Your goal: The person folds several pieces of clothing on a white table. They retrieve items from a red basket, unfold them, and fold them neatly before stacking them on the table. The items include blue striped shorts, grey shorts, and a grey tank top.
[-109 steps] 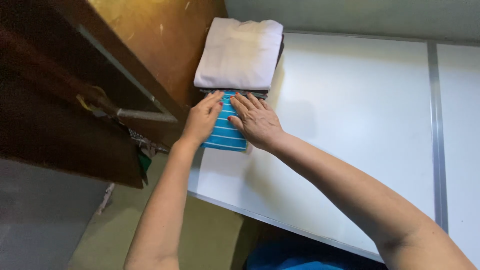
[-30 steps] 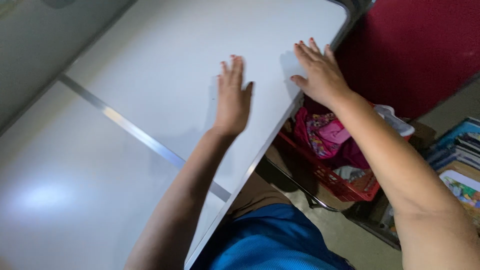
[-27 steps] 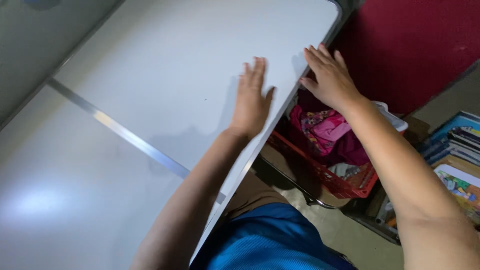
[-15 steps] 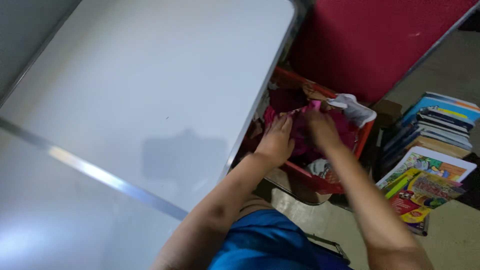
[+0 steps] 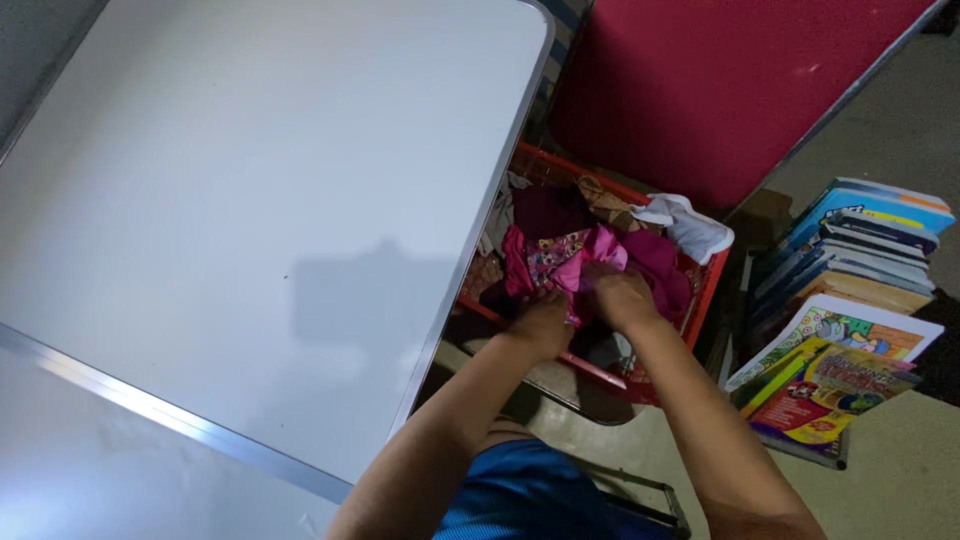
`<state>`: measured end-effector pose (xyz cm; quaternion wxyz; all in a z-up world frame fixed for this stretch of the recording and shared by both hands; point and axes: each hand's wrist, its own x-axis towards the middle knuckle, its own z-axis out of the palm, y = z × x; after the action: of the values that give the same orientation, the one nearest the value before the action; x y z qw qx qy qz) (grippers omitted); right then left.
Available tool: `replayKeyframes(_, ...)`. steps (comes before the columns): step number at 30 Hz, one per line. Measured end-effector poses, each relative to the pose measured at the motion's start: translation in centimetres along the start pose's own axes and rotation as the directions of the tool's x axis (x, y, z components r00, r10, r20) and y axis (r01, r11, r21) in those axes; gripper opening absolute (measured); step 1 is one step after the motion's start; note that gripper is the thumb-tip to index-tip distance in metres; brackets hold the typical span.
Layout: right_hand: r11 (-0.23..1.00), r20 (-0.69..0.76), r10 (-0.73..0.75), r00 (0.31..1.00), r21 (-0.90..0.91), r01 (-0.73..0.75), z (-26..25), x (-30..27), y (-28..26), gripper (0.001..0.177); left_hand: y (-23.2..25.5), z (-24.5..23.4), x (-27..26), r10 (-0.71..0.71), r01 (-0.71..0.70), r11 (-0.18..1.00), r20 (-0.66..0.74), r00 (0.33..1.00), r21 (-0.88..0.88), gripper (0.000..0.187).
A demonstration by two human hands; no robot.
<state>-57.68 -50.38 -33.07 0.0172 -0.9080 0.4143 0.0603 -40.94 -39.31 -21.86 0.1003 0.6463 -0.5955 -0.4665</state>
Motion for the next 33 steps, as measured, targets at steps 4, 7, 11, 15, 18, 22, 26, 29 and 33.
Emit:
replayKeyframes(4,0.982,0.317,0.075,0.946,0.141,-0.125,-2.2,1.3,2.7,0.031,-1.8,2.1,3.3,-0.041,0.043,0.999,0.039,0.998,-0.034,0.024)
replayKeyframes(7,0.921,0.199,0.283,0.938,0.218,-0.324,-5.0,1.5,4.4,0.027,-4.5,5.2,5.1,0.074,-0.07,0.991,-0.03,0.997,0.114,0.044)
replayKeyframes(11,0.881,-0.231,0.44,0.868,-0.079,-0.467,-1.0,2.9,10.2,0.041,-7.0,7.5,7.4,0.064,-0.051,0.983,-0.068,0.996,0.177,0.048)
replayKeyframes(15,0.86,-0.178,0.451,0.875,-0.174,-0.479,-1.6,3.3,12.8,0.025,-5.4,5.2,5.5,0.016,-0.015,1.0,-0.026,1.0,0.019,0.044)
replayKeyframes(18,0.797,-0.547,0.378,0.746,-0.217,-0.563,-3.8,2.9,10.3,0.036,-5.9,5.9,7.3,-0.013,0.012,1.0,-0.039,0.999,-0.015,0.042)
replayKeyframes(22,0.877,-0.478,0.478,0.737,0.219,-0.427,-0.9,3.2,13.2,0.036,-3.8,4.6,6.3,-0.036,0.035,0.998,-0.016,0.999,-0.051,0.041)
replayKeyframes(26,0.965,-0.138,0.25,0.958,-0.044,-0.258,-10.1,2.1,10.6,0.02,-4.7,6.3,8.6,-0.09,0.087,0.995,-0.076,0.993,-0.045,0.066)
replayKeyframes(29,0.889,-0.008,0.259,0.966,0.393,-0.235,-14.7,1.8,8.7,0.021,-2.0,3.2,6.3,-0.108,0.084,0.977,-0.114,0.988,-0.194,0.075)
replayKeyframes(33,0.499,-0.019,0.146,0.989,0.865,-0.057,-20.1,1.2,6.4,0.014,0.4,-0.3,4.2,-0.224,0.202,0.904,-0.013,0.975,-0.378,0.091)
